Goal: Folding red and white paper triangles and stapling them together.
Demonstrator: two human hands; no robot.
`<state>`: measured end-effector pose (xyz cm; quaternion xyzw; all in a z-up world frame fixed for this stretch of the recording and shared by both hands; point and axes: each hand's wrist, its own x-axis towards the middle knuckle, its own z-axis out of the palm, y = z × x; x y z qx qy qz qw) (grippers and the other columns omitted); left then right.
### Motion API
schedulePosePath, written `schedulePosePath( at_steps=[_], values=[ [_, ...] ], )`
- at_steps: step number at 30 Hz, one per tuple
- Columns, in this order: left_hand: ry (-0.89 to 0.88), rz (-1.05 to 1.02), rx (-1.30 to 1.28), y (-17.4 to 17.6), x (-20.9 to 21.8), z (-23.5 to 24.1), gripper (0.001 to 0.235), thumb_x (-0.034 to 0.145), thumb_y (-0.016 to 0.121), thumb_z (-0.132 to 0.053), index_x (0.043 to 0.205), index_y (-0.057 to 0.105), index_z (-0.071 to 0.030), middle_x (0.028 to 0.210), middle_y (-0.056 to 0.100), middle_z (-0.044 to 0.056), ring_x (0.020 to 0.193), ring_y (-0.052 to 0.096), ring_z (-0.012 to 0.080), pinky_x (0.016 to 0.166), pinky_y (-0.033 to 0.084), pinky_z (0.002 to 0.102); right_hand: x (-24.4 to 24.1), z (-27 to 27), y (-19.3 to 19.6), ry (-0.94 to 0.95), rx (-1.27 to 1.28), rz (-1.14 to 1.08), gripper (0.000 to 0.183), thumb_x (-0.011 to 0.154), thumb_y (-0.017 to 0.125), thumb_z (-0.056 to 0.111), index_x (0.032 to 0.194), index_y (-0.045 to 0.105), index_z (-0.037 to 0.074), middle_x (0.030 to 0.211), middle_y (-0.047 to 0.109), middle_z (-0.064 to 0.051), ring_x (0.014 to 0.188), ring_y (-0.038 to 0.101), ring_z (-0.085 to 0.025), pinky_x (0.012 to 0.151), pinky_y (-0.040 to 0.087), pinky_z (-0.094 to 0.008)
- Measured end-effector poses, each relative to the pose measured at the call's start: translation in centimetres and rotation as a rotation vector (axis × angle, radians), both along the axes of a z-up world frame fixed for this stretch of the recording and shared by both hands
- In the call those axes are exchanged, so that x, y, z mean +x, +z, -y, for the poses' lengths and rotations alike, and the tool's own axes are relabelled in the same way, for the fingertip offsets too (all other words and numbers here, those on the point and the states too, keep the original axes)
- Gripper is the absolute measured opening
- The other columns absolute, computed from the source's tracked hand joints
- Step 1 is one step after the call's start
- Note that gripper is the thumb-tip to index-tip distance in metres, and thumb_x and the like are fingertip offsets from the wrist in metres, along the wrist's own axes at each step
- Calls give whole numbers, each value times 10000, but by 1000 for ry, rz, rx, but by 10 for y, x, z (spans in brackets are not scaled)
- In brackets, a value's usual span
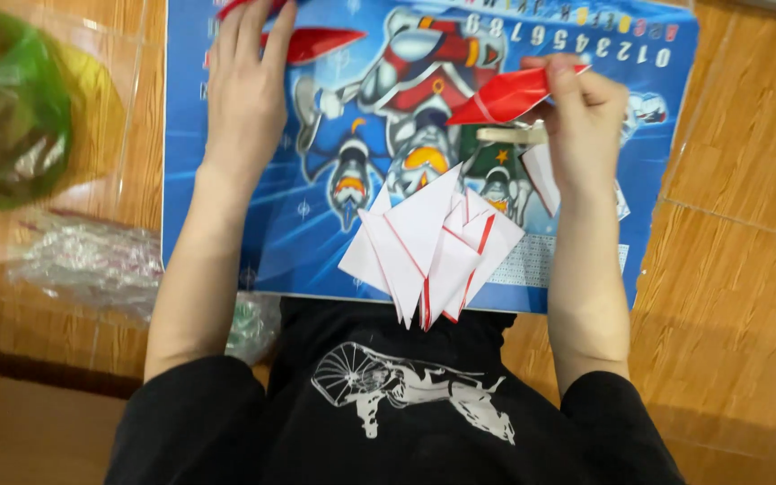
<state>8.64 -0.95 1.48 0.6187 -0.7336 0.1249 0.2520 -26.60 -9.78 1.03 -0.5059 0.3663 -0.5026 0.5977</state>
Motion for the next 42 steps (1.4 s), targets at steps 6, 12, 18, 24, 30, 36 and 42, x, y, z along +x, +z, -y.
schedulePosePath(
  at_steps=[6,12,18,24,30,36,42],
  values=[
    [-73,-98,148,-6,-2,6,567,885,792,-30,1422,620,37,1255,626,169,1177,580,353,1005,466,471,0,3,-10,-43,27,-108,215,1076,683,155,1114,756,-43,908,684,-48,712,579,-84,649,470,-228],
    [-179,-640,307,15,-49,12,392,881,851,-132,1216,718,24,1131,676,150,996,696,271,860,596,366,1,3,-4,-65,33,-77,206,1027,723,144,1035,759,-59,931,703,-36,713,591,-80,646,480,-224],
    [-371,-945,494,35,-102,19,423,864,837,-138,1233,696,14,1181,720,121,1021,741,181,872,629,291,5,2,26,-37,5,14,215,1029,723,151,1061,760,-58,919,696,-43,717,572,-88,651,474,-234],
    [-410,-961,523,37,-114,20,465,853,844,-121,1270,688,15,1183,731,123,1036,737,184,897,606,291,3,9,39,-94,-107,-53,218,1040,718,157,1052,762,-57,929,696,-37,729,570,-85,638,458,-234],
    [-471,-1166,546,25,-119,16,471,870,837,-104,1296,674,15,1243,688,113,1105,713,187,947,617,307,11,8,33,-132,-205,-114,123,1052,710,67,1049,761,-45,1043,661,-48,887,619,-114,773,509,-246],
    [-468,-1238,513,26,-122,16,485,885,831,-85,1326,660,21,1224,696,111,1098,709,170,949,609,298,30,-3,34,-96,-360,-185,379,996,757,-34,1353,635,10,1332,537,-50,1168,618,-141,921,561,-275],
    [-456,-1271,491,34,-123,12,539,880,818,-70,1374,612,-5,1179,708,84,1075,702,151,929,599,289,36,-3,17,4,-258,-176,698,955,802,-22,1548,448,74,1286,573,-62,1090,625,-131,906,558,-282]
  ],
)
